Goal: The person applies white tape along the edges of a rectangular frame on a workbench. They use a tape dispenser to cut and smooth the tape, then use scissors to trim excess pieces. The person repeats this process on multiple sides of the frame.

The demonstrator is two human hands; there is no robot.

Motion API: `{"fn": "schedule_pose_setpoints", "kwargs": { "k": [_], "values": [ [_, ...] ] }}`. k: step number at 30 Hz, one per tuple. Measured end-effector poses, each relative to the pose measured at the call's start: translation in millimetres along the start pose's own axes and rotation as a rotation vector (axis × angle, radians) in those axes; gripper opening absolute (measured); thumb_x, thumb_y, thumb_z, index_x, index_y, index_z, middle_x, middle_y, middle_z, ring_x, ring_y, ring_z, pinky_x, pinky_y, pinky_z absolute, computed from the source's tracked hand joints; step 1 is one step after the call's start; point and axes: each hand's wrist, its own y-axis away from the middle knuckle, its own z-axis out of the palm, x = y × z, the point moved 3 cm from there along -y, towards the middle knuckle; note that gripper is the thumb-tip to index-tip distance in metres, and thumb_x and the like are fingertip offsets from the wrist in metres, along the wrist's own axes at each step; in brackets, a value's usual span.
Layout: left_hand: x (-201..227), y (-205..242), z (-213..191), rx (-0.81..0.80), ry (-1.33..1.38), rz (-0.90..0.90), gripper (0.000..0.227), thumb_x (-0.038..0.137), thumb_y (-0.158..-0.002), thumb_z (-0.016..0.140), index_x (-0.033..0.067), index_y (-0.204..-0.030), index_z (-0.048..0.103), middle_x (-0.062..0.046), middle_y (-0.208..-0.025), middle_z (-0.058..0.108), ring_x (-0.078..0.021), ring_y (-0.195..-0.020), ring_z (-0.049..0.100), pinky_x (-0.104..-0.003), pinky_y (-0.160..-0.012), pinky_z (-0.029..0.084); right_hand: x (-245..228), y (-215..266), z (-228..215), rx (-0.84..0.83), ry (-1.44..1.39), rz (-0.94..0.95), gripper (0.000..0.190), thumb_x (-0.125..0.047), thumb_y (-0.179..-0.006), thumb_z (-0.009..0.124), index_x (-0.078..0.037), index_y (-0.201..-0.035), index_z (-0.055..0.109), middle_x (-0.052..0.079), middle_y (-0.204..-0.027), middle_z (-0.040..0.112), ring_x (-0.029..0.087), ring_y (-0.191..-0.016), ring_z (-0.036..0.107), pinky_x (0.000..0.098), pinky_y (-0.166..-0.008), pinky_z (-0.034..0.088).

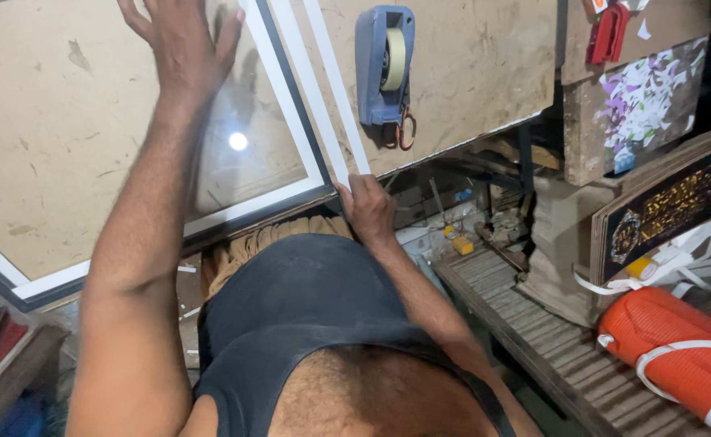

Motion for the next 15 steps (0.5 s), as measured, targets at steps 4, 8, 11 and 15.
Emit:
{"fn": "schedule_pose_setpoints", "kwargs": {
  "k": [4, 8, 11, 15],
  "values": [
    [38.5, 33.0, -25.7, -0.162, 0.243, -0.201, 0.058, 0.030, -0.106, 0.076, 0.0064, -0.151, 0.048, -0.021, -0.152, 0.044, -0.0353, -0.150, 0.033, -0.067, -0.119, 0.007, 6.6, 2.7, 9.5, 0.035, -0.024, 0.059, 0.025, -0.023, -0.093, 0.080, -0.002, -0.100, 0.069, 0.012, -0.092, 0.067, 0.028, -0.076, 0.070, 0.0410, -0.061, 0.054],
    [70.4, 58.2, -48.5, -0.217, 0.306, -0.257, 0.055, 0.033, -0.105, 0.075, 0.0084, -0.149, 0.051, -0.022, -0.151, 0.043, -0.0351, -0.149, 0.033, -0.063, -0.119, 0.006, 6.6, 2.7, 4.5, 0.033, -0.113, 0.225, 0.029, -0.029, -0.088, 0.083, -0.005, -0.095, 0.069, 0.008, -0.089, 0.069, 0.028, -0.077, 0.070, 0.0431, -0.062, 0.052],
    [87.8, 78.3, -63.6, -0.255, 0.360, -0.339, 0.047, 0.034, -0.105, 0.072, 0.0112, -0.143, 0.056, -0.019, -0.148, 0.047, -0.0336, -0.145, 0.036, -0.059, -0.121, 0.012, 2.7, 1.8, -7.5, 0.094, -0.116, 0.207, 0.029, -0.029, -0.085, 0.082, -0.005, -0.097, 0.069, 0.011, -0.090, 0.067, 0.028, -0.078, 0.069, 0.0426, -0.062, 0.052],
    [112.9, 100.3, -70.1, -0.334, 0.541, -0.426, 0.039, 0.030, -0.104, 0.070, 0.0110, -0.137, 0.061, -0.018, -0.145, 0.050, -0.0323, -0.139, 0.044, -0.058, -0.117, 0.032, 5.9, 1.3, -18.8, 0.067, -0.251, 0.327, 0.021, -0.025, -0.088, 0.078, -0.005, -0.094, 0.072, 0.008, -0.087, 0.070, 0.023, -0.070, 0.067, 0.0389, -0.063, 0.051]
  ]
}}
